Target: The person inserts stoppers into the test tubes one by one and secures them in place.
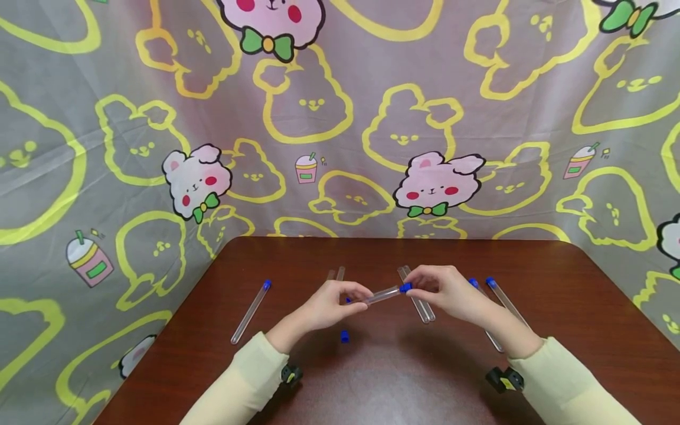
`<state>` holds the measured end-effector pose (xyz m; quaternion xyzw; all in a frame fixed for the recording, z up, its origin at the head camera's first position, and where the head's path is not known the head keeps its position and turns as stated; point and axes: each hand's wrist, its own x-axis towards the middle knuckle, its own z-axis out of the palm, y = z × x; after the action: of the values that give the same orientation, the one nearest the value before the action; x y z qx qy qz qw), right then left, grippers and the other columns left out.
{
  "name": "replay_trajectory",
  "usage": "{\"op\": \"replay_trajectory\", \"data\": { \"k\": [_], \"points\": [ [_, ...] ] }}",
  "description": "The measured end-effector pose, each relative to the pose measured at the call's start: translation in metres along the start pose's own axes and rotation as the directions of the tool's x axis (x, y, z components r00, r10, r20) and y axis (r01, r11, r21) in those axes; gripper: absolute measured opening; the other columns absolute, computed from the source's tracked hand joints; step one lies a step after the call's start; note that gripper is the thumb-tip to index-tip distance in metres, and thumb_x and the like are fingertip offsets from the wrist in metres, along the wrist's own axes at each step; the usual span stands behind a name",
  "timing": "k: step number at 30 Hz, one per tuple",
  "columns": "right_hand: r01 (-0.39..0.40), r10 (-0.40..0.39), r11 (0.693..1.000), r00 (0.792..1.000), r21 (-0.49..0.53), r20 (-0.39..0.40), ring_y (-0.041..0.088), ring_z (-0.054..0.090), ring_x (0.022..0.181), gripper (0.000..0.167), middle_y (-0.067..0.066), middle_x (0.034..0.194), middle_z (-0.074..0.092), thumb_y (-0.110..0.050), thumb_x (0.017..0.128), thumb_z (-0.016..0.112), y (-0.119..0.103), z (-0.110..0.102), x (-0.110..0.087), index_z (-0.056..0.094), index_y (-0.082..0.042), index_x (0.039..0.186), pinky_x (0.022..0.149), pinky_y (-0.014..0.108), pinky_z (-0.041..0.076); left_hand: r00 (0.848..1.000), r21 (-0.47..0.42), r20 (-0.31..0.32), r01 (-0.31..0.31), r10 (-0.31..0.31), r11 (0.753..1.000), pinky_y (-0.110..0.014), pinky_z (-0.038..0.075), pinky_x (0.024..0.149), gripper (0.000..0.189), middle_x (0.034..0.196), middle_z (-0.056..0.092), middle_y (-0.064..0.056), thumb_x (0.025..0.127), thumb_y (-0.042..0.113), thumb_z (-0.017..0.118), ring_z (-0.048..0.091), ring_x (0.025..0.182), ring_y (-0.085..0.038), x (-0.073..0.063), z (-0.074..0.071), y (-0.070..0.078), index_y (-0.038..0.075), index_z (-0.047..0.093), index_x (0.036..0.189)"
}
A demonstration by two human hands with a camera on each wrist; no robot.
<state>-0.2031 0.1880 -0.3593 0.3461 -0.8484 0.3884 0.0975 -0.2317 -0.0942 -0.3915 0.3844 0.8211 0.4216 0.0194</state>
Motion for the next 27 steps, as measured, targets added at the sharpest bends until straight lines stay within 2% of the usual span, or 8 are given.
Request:
{"op": "replay_trajectory", "data": {
  "k": [7,10,14,21,27],
  "points": [
    [0.004,-0.006,0.998,1.0,0.062,0.027,0.01,0.067,0.078,0.019,-0.006,0.088,0.069,-0.008,0.084,0.076,0.001,0.003,-0.002,0.069,-0.009,0.102,0.073,0.028,0.055,1.0,0.004,0.001,-0.007,0.007,1.0,-0.032,0.051,0.07,0.016,0.087,0.069,0.008,0.09,0.013,0.072,0.061,0.08,-0.007,0.001,0.002,0.003,0.013,0.072,0.106],
    [-0.007,0.005,0.996,1.0,0.09,0.025,0.01,0.067,0.077,0.017,-0.004,0.088,0.07,-0.007,0.085,0.075,0.001,0.004,-0.003,0.07,-0.008,0.101,0.072,0.029,0.056,0.999,0.014,-0.021,-0.039,0.039,0.999,-0.031,0.052,0.071,0.017,0.087,0.069,0.006,0.089,0.011,0.071,0.061,0.079,-0.006,0.001,0.005,0.003,0.011,0.072,0.106],
    [-0.025,0.021,0.983,0.999,0.185,0.025,0.016,0.069,0.075,0.015,0.0,0.086,0.071,-0.006,0.086,0.073,-0.001,0.003,-0.003,0.071,-0.006,0.1,0.071,0.031,0.056,0.992,0.041,-0.061,-0.107,0.109,0.993,-0.029,0.053,0.069,0.018,0.088,0.07,0.003,0.089,0.009,0.071,0.061,0.076,-0.005,-0.001,0.009,0.008,0.007,0.072,0.107],
    [-0.03,0.014,0.954,0.998,0.3,0.055,0.026,0.069,0.071,0.013,0.009,0.081,0.071,-0.003,0.088,0.07,-0.002,-0.001,0.001,0.07,0.002,0.1,0.07,0.032,0.057,0.958,0.125,-0.131,-0.238,0.254,0.963,-0.026,0.054,0.066,0.018,0.095,0.072,-0.005,0.088,0.003,0.071,0.063,0.079,-0.004,-0.006,0.013,0.016,0.002,0.072,0.106],
    [-0.022,0.002,0.938,0.998,0.346,0.058,0.034,0.068,0.069,0.013,0.014,0.082,0.071,0.0,0.088,0.069,-0.004,-0.005,0.006,0.07,0.006,0.099,0.071,0.031,0.056,0.925,0.185,-0.169,-0.308,0.339,0.933,-0.019,0.051,0.061,0.019,0.09,0.072,-0.005,0.086,0.0,0.072,0.06,0.074,-0.005,-0.005,0.015,0.02,0.001,0.072,0.105]
  ]
}}
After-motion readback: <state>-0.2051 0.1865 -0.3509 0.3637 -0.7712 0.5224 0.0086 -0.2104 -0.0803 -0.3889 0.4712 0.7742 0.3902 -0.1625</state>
